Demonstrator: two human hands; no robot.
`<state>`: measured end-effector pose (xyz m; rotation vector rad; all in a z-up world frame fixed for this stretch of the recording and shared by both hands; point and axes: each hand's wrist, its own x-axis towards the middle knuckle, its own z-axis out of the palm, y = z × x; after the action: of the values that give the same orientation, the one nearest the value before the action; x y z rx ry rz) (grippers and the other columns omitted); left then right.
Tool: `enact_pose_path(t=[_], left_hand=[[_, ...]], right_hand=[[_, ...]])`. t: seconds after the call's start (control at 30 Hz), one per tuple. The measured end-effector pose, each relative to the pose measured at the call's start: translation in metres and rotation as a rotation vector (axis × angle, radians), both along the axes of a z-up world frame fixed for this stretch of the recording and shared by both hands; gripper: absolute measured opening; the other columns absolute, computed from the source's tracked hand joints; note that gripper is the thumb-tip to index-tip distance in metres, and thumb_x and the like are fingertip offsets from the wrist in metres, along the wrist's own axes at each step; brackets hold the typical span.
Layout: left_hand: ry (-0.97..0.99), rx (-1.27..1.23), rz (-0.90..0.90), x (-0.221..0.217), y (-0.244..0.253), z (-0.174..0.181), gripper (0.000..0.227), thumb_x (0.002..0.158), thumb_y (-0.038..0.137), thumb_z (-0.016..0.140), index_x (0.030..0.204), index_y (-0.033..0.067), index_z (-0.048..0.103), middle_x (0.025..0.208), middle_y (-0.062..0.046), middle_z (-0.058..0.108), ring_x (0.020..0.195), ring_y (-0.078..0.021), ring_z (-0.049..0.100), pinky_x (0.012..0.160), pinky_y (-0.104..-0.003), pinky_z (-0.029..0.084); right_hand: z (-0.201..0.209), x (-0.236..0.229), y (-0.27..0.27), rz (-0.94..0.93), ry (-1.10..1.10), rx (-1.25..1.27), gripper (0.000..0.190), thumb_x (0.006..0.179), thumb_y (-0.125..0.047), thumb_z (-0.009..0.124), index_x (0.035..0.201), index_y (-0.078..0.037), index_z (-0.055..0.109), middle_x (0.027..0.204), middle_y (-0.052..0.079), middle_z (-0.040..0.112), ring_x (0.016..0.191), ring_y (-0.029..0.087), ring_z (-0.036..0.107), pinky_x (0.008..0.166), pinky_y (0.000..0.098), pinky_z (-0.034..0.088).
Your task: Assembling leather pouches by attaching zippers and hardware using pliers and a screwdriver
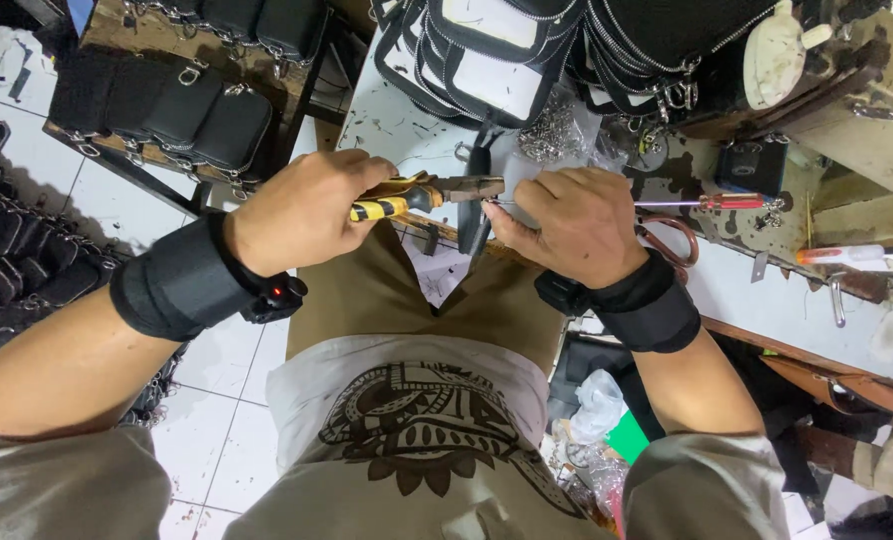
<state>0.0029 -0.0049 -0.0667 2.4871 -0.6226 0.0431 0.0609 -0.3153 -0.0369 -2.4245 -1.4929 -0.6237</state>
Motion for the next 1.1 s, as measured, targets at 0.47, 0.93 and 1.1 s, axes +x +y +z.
enact_pose_path(t=[0.47,0.93,1.1], left_hand=[[-0.146,-0.087,0.076,-0.006,-0.008,-0.002,0.037,0.075,-0.001,0.073,0.112,0.0029,0.072,0.087,-0.019,0.07,0.07,-0.0405,0.071,0.062,-0.045,0.059],[0.161,-0.43,-0.076,-0.003,-0.007,0.031,0.011,0.091,0.001,0.069,0.101,-0.0033,0.073,0.073,-0.016,0.068,0.059,-0.023,0.063,0.054,-0.032,0.048],[0.076,-0.42,-0.077,0.003,0.005,0.017,0.007,0.094,-0.002,0.066,0.098,-0.0075,0.068,0.071,-0.021,0.065,0.054,-0.0278,0.06,0.05,-0.036,0.042]], right_hand=[[-0.011,-0.006,0.001,0.036,-0.172,0.035,0.042,0.101,-0.041,0.067,0.073,-0.014,0.052,0.061,0.004,0.044,0.054,0.025,0.058,0.054,0.0338,0.05],[0.005,0.0,0.008,0.026,-0.042,0.06,0.047,0.104,-0.039,0.068,0.068,-0.012,0.054,0.06,0.006,0.047,0.054,0.028,0.061,0.053,0.036,0.05],[0.003,0.004,-0.005,-0.004,-0.021,0.005,0.046,0.107,-0.037,0.064,0.07,-0.012,0.054,0.058,0.005,0.046,0.052,0.028,0.059,0.052,0.0345,0.048]])
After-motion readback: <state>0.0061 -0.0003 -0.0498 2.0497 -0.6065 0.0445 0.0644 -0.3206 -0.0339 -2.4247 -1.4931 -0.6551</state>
